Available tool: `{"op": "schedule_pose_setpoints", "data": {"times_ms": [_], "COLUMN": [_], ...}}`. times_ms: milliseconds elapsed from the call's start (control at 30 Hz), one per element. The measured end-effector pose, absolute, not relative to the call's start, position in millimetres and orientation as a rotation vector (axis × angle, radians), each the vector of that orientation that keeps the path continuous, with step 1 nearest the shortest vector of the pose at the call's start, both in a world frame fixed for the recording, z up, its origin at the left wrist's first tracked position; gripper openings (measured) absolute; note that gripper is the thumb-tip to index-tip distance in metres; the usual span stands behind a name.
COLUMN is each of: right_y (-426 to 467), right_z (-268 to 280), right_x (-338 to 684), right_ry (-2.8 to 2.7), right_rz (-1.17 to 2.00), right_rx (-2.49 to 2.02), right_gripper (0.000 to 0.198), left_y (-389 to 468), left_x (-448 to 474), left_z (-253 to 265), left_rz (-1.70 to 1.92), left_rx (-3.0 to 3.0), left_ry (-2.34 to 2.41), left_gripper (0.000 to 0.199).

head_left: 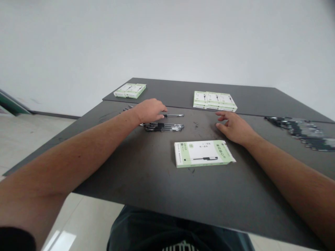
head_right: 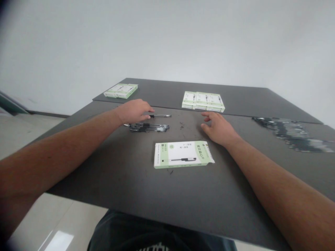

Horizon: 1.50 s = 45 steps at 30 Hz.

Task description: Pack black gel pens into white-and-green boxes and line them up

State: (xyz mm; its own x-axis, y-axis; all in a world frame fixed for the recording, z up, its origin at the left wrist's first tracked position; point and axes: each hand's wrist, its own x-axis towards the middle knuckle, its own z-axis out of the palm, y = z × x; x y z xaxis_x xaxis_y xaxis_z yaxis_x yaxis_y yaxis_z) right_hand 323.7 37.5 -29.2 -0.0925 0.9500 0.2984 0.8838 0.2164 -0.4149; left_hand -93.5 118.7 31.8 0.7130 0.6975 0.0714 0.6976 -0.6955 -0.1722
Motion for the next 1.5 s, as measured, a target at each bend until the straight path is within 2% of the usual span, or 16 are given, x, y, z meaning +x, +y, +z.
{"op": "schedule_pose_setpoints", "data": {"times_ms": [100, 267, 400, 500, 800, 1133, 1500], "right_y": [38, 38, 39, 41, 45, 46, 44], "right_z": [-30, -30, -31, -32, -36, -37, -33], "right_x": [324, 325, 326, 325, 326, 326, 328], "right_ry": [-1.983, -1.950, -1.969, -1.985, -2.008, -2.008, -2.021], "right_rz": [0.187, 0.239, 0.219, 0.202, 0.153, 0.136, 0.158], "right_rx": [-1.692, -1.671, -1.676, -1.674, -1.667, -1.681, -1.594], "right_gripper": [0.059, 0.058, 0.059, 0.060, 0.061, 0.061, 0.060], "left_y": [132, 130, 104, 73, 17, 29, -24], "left_x": [-74, -79, -125, -172, -259, -238, -127], "left_z": [24, 34, 60, 68, 28, 28, 48], "left_rz": [0.069, -0.034, -0.189, -0.163, 0.004, 0.121, -0.325], "left_rx": [-2.709, -2.670, -2.615, -2.586, -2.581, -2.462, -2.814], "left_ry": [-1.141, -1.187, -1.267, -1.363, -1.404, -1.417, -1.293], "left_gripper": [0.036, 0.042, 0.043, 0.044, 0.039, 0.030, 0.044]}}
